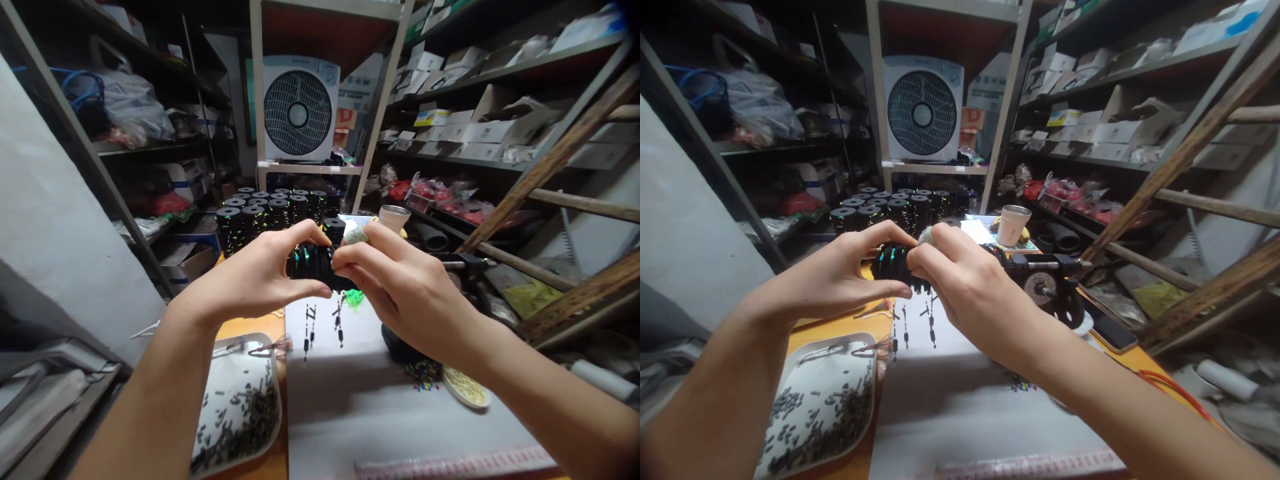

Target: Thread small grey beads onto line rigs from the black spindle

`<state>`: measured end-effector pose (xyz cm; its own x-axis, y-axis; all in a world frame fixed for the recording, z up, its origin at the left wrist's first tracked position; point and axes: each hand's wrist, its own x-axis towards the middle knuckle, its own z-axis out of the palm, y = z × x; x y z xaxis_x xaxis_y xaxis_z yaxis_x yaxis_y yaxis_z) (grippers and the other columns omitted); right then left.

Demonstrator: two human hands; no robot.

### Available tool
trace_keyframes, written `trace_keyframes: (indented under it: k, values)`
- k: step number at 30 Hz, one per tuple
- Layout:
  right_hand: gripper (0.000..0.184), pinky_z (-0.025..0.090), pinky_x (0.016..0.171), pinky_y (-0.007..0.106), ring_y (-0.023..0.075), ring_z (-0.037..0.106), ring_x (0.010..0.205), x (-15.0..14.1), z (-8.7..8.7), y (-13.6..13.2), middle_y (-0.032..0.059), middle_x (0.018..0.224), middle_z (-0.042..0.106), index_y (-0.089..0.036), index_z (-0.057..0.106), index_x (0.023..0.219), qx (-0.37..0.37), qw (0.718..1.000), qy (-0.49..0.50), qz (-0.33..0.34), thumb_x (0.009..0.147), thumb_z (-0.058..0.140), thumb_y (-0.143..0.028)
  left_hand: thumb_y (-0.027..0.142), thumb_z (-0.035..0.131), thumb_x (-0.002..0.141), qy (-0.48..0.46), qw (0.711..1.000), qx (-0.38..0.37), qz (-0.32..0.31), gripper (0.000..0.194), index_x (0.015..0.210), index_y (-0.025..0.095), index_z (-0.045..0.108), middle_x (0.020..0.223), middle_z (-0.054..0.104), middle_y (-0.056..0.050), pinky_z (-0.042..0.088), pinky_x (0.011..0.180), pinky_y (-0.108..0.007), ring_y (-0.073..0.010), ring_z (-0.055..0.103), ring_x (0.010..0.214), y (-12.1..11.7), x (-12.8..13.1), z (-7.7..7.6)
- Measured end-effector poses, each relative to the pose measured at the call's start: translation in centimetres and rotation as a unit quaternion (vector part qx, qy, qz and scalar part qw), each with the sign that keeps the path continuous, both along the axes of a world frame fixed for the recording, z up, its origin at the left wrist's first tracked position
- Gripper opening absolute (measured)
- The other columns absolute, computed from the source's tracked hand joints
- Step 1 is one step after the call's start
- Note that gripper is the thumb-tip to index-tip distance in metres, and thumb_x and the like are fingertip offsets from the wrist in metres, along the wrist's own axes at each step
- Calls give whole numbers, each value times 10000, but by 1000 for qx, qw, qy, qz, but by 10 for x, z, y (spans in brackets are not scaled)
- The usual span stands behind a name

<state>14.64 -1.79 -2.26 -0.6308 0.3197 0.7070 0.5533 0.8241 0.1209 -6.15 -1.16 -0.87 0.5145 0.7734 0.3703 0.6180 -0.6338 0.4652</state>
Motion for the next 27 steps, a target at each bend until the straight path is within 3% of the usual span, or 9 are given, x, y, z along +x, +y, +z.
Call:
trace_keyframes:
  k: [11,19,27]
  values:
    - [199,433,762,365,198,454,799,3,-15,4,67,879,491,-168,562,986,83,995,-49,19,962,403,-52,362,730,776,-2,1000,30,-10,368,1079,234,565,742,548,58,461,723,-302,-153,531,694,2,1,-2]
    - [163,442,670,292,163,509,739,2,-9,6,21,809,519,-218,557,923,9,1000,21,16,964,454,-98,365,736,772,-6,1000,15,-11,355,1060,241,569,825,601,43,458,718,-292,-168,579,765,2,0,-1]
    - [149,448,668,299,167,521,752,2,-8,5,35,839,549,-217,549,922,18,1000,11,3,975,452,-117,375,741,767,-6,1000,19,-11,363,1063,243,578,767,566,49,464,784,-311,-178,582,770,2,1,-1]
